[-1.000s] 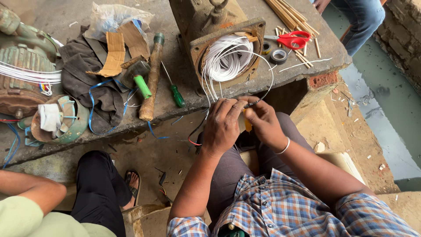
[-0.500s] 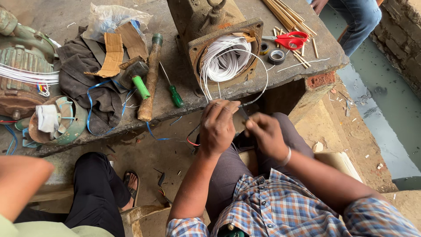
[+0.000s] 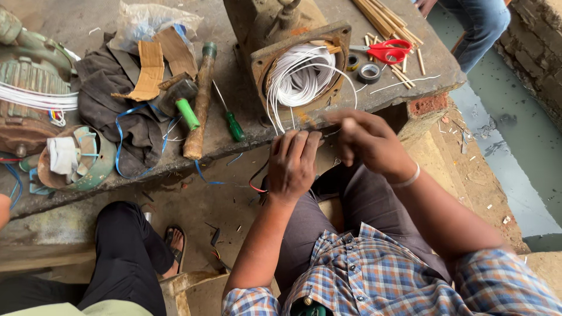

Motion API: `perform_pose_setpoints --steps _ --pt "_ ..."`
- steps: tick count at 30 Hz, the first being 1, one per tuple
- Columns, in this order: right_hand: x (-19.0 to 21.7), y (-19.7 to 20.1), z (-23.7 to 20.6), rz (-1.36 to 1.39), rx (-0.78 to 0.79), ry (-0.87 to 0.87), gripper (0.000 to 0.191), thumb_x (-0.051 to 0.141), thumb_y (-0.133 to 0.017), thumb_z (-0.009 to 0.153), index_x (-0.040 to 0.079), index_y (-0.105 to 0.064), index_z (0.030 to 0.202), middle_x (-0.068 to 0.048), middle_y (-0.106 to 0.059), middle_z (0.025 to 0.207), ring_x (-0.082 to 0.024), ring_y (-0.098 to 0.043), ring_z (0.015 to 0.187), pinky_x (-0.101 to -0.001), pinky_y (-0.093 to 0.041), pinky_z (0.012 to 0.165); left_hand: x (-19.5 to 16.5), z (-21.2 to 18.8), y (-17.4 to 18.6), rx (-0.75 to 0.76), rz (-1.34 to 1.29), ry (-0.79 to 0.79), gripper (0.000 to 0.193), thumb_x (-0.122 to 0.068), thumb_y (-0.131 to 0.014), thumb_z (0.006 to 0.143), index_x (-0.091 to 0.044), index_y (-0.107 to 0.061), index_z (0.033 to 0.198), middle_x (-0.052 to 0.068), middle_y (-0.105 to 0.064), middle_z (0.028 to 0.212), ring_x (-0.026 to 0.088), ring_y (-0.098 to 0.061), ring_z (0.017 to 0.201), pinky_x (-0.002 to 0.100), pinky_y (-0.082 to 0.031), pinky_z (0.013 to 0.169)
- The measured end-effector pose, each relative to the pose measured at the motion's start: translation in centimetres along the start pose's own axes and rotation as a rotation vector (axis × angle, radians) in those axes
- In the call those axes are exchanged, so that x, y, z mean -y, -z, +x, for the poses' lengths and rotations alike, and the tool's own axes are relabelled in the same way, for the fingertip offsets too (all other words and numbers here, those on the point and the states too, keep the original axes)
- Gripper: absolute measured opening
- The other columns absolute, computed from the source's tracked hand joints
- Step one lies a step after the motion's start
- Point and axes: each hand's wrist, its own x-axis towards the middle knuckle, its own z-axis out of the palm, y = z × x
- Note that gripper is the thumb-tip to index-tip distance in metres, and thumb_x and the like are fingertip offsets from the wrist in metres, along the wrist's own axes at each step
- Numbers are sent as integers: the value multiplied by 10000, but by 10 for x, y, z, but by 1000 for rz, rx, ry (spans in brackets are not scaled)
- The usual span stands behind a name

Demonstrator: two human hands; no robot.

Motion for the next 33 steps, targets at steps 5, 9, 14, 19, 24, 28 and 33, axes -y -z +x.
perform_pose_setpoints --steps 5,9,14,19,24,28,33 --pt "-51 6 0 134 -171 35 283 248 -563 1123 8 -637 992 -9 -583 748 -75 -515 664 -218 -413 600 -4 -2 -2 89 -17 50 191 -171 -656 994 -78 -681 1159 42 -630 1013 241 -617 977 402 -493 855" --pt "-62 11 12 281 -151 -29 247 225 -578 1092 1 -662 1032 -39 -655 860 -97 -574 729 -226 -467 659 -5 0 -3 11 -91 105 130 -123 -696 986 -83 -692 1110 29 -646 1020 234 -632 983 387 -521 863" --pt "-43 3 13 414 -50 51 247 230 -586 1096 -6 -646 1131 -27 -672 997 -102 -612 877 -240 -499 760 -7 4 1 -28 -197 116 169 -54 -714 936 -61 -698 1104 49 -659 1038 259 -640 991 395 -533 876" --pt "-49 -13 0 118 -42 95 314 266 -603 1033 16 -627 1221 -2 -688 1061 -80 -623 962 -242 -515 858 -7 6 10 64 -260 134 266 6 -653 883 -51 -687 1140 79 -656 1069 290 -637 1035 415 -529 940" --pt "-93 -15 -23 -185 -247 131 240 214 -676 1060 -22 -672 1021 -34 -668 904 -93 -586 838 -256 -488 755 -10 5 9 32 -258 161 194 -20 -669 924 -66 -688 1113 67 -650 1035 277 -633 1005 413 -517 909" --pt "-101 -19 -48 -107 -265 85 233 218 -661 1040 -7 -643 984 -15 -661 847 -80 -590 786 -239 -482 714 -8 -1 2 -53 -255 168 154 -33 -674 949 -83 -674 1095 62 -656 1021 284 -642 994 412 -529 884" --pt "-30 -18 -42 -281 -199 171 235 234 -613 1059 8 -669 1089 29 -559 780 -44 -495 676 -214 -420 599 6 -3 -3 -48 -356 126 229 23 -643 942 -71 -636 1150 53 -684 1036 284 -673 1005 421 -544 922"
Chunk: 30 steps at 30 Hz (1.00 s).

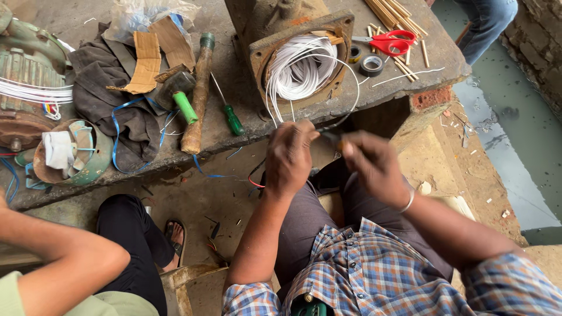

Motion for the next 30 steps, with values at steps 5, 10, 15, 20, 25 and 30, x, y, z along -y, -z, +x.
perform_pose_setpoints --steps 5,10,15,20,25,30 --pt "31 19 68 -89 277 -341 295 269 -560 1051 6 -695 1048 34 -486 605 -70 -433 499 -261 -349 455 -2 1 5 70 173 -183 342 16 -669 862 -40 -667 1199 92 -668 1034 287 -647 982 423 -533 893" --pt "-4 12 45 376 153 -207 417 341 -568 1174 -40 -641 1022 9 -515 625 -97 -490 584 -245 -396 523 -9 5 2 112 209 -7 245 -8 -680 901 -69 -680 1138 76 -614 984 281 -612 975 426 -512 895" --pt "-32 -4 28 297 101 2 454 356 -606 1061 -22 -546 1305 -46 -650 1184 -125 -614 1126 -280 -492 1010 -14 5 2 153 66 56 282 8 -643 888 -49 -663 1164 88 -632 1066 304 -613 1018 424 -510 918" --pt "-43 -17 30 407 144 -98 399 277 -659 1013 -5 -595 1289 -30 -681 1145 -91 -621 1049 -265 -505 939 -16 7 8 126 77 37 312 42 -620 874 -52 -672 1166 91 -643 1067 306 -623 1012 431 -516 923" --pt "-75 -9 34 137 -20 -76 223 192 -694 982 -18 -714 1054 -2 -722 922 -70 -635 841 -245 -528 753 -18 7 5 106 40 34 255 -4 -666 925 -68 -692 1171 82 -643 1022 293 -628 971 427 -515 883" --pt "-106 5 57 176 -28 -52 140 128 -704 981 0 -719 1034 -4 -717 907 -57 -621 823 -232 -523 749 -20 3 0 54 56 5 242 -11 -674 941 -55 -688 1178 82 -638 1016 298 -618 961 421 -513 879"
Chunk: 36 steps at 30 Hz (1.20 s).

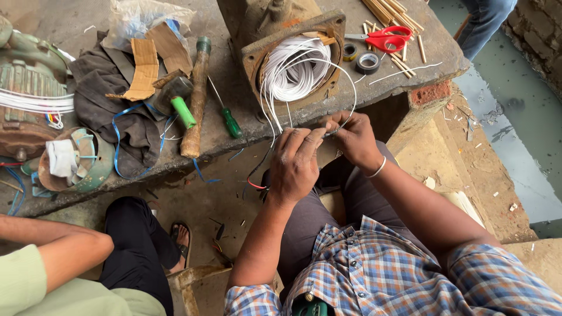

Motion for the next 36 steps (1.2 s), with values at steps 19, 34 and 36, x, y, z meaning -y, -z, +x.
perform_pose_setpoints --steps 19,34,36 --pt "132 -12 -19 22 224 -218 392 345 -551 1041 16 -672 1218 8 -583 648 -79 -551 522 -227 -445 494 9 -1 -3 76 230 -27 263 -34 -714 889 -53 -692 1150 87 -605 969 295 -611 921 441 -507 838" --pt "34 -28 -39 98 40 72 272 228 -671 1053 -22 -662 1159 -72 -710 1107 -134 -650 1046 -296 -526 965 0 0 -3 47 -43 84 238 -14 -650 945 -67 -680 1174 85 -645 1060 313 -640 992 432 -521 891" --pt "20 -25 -47 70 -29 56 206 182 -670 1053 -23 -686 1065 -62 -720 1015 -124 -655 954 -283 -536 888 -1 0 -5 37 -37 78 230 -9 -653 942 -57 -672 1166 88 -645 1059 310 -638 994 432 -517 888"
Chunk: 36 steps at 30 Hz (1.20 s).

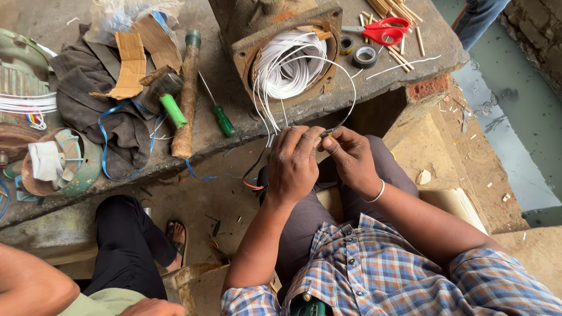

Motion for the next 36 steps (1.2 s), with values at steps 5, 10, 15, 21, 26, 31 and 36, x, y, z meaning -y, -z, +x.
perform_pose_setpoints --steps 5,10,15,21,26,31,36 --pt "1 4 -22 -146 -31 -11 166 153 -651 1052 -4 -674 1004 -22 -680 932 -75 -607 873 -238 -497 799 4 -3 -5 -65 -23 -11 222 24 -666 936 -53 -665 1144 89 -658 1046 302 -649 993 419 -536 889" --pt "64 6 -11 -231 39 -1 211 202 -621 1029 2 -683 1059 4 -617 804 -41 -540 651 -204 -435 580 13 -3 -8 -122 -28 -55 245 85 -642 922 -87 -632 1096 59 -681 1057 280 -680 1015 403 -570 927" --pt "103 16 45 -189 239 -314 299 267 -600 1072 -24 -647 1017 7 -528 662 -53 -450 538 -225 -351 481 13 -3 -6 -75 109 -208 329 49 -666 874 -50 -658 1187 100 -644 1038 308 -648 987 429 -557 909" --pt "84 11 22 69 179 -114 363 329 -561 1094 -13 -666 1153 -23 -625 818 -105 -585 725 -256 -495 697 8 -1 -2 -47 130 -75 274 -23 -709 903 -57 -679 1173 86 -626 1012 301 -624 952 426 -526 856" --pt "57 2 15 49 239 -31 444 325 -561 1033 36 -564 1370 -29 -615 1274 -96 -562 1201 -259 -435 1059 3 0 0 27 2 -10 240 -8 -659 933 -50 -674 1169 80 -642 1063 306 -635 1005 421 -528 898" --pt "34 -4 13 51 117 -111 297 200 -613 1044 11 -648 1270 -29 -674 1048 -100 -598 939 -255 -493 834 3 1 5 24 16 -8 265 -5 -631 934 -47 -686 1190 88 -645 1048 304 -637 994 420 -533 897" --pt "-2 8 25 -14 3 -44 145 120 -637 1027 -20 -667 1052 5 -689 957 -68 -602 899 -240 -513 823 0 1 0 -16 -21 -45 233 -23 -660 973 -27 -675 1205 97 -628 1029 299 -618 968 421 -520 870"
